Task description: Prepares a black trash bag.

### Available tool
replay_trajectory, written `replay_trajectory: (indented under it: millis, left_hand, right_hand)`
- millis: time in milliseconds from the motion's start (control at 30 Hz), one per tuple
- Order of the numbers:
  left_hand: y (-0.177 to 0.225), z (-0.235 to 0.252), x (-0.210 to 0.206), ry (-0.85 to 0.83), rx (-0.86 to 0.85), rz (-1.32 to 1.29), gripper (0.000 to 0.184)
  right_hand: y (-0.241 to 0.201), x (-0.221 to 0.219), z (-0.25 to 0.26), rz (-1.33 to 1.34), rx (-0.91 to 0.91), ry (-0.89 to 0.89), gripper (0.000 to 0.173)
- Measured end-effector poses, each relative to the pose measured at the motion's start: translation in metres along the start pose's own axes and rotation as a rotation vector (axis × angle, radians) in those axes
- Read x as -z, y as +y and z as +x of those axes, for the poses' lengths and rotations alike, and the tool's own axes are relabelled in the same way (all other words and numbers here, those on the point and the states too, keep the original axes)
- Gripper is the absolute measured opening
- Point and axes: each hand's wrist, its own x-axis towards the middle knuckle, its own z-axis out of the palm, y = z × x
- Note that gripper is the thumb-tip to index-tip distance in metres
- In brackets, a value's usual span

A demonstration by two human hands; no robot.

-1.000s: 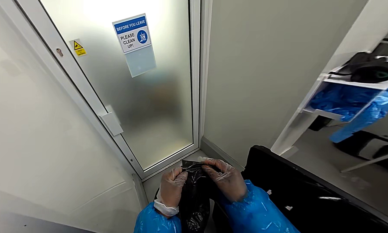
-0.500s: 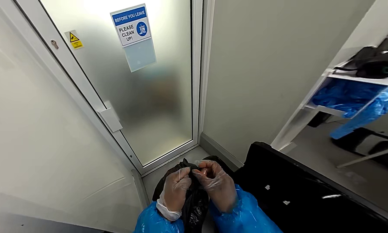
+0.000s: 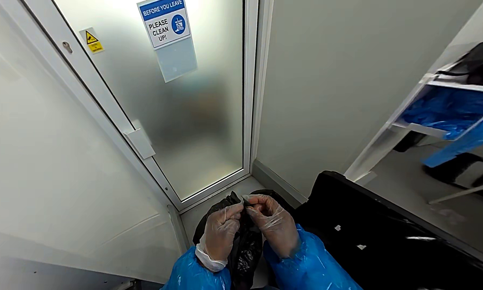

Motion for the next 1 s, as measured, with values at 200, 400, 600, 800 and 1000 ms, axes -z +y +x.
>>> replay_trajectory:
  millis: [200,400,600,800,1000]
  left_hand:
    - [-0.0011,0.0018,-0.0057,0.103,-0.028,-0.019,0.019]
    - [-0.0024,0.0016,-0.0051,0.082,-0.024,-0.04,0.022]
    - [0.0015,0.0007,-0.0047,0.073,-0.004,-0.001,0.022]
    - [0.0041,0.0018,-0.0051,0.081,0.023,0.017,0.02]
    - [0.0039,0.0025,-0.0043,0.062,0.038,0.028,0.019]
  right_hand:
    - [0.0037,-0.0009,-0.0001,0.072,0.01,-0.029,0.017]
    - [0.0016,0.0025,-0.0014,0.119,-0.037,-0.057,0.011]
    - [0.0003,0.0028,-0.0026,0.144,-0.052,-0.054,0.013]
    - [0.0018,0.0032,-0.0025,0.147,-0.045,-0.061,0.013]
    - [0.0063,0.0039,-0.0022,0.121,-0.029,-0.084,0.019]
